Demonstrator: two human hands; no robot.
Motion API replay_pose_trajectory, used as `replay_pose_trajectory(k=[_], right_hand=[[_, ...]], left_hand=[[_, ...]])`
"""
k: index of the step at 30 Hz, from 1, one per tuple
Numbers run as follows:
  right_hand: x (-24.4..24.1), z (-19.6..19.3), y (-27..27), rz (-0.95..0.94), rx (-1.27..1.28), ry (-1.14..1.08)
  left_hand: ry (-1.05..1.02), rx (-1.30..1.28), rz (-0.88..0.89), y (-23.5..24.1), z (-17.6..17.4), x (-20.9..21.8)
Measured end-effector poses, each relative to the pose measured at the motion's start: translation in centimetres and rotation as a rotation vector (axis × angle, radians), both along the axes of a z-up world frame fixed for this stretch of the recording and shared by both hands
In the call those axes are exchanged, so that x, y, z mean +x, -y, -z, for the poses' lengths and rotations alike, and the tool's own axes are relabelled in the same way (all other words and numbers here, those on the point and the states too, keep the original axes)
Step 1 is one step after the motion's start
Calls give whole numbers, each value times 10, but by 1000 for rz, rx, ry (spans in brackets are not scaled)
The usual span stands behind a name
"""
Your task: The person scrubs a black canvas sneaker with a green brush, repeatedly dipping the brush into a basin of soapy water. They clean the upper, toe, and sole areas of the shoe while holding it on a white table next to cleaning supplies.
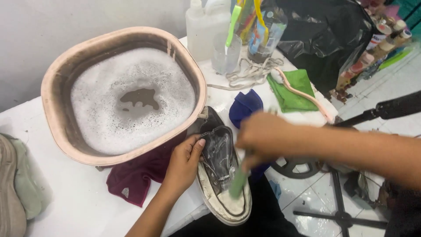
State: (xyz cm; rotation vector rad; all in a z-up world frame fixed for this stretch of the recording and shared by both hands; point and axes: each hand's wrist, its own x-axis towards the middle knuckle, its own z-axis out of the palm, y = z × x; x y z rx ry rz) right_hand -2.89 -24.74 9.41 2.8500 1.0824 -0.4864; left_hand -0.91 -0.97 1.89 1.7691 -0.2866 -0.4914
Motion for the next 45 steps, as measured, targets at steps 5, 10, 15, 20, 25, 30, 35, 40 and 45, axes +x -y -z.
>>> replay_pose_trajectory(k=[5, 10, 15, 20, 25, 30, 35, 40, 45], right_hand=[[5, 8, 17, 91, 41, -18], [-13, 13, 16, 13, 97, -93], [-28, 3, -4, -16, -145, -239], [2, 18, 17, 135, -47, -9], [-2, 39, -1, -112, 123, -89], [-12, 15, -16, -69, 72, -65], [8, 25, 11, 19, 249, 591], [-33, 39, 14, 154, 235, 220], [-65, 36, 34, 721, 592, 192]], left_hand=[[36, 18, 17, -2, 14, 1], [68, 40, -8, 1, 19, 1], [189, 30, -4, 1, 19, 0], [218, -11, 20, 1, 18, 0], [170, -23, 35, -2, 13, -4], [130, -30, 25, -3, 7, -2], [107, -82, 46, -5, 14, 1], [-82, -225, 45, -5, 16, 6], [36, -229, 43, -6, 8, 0]])
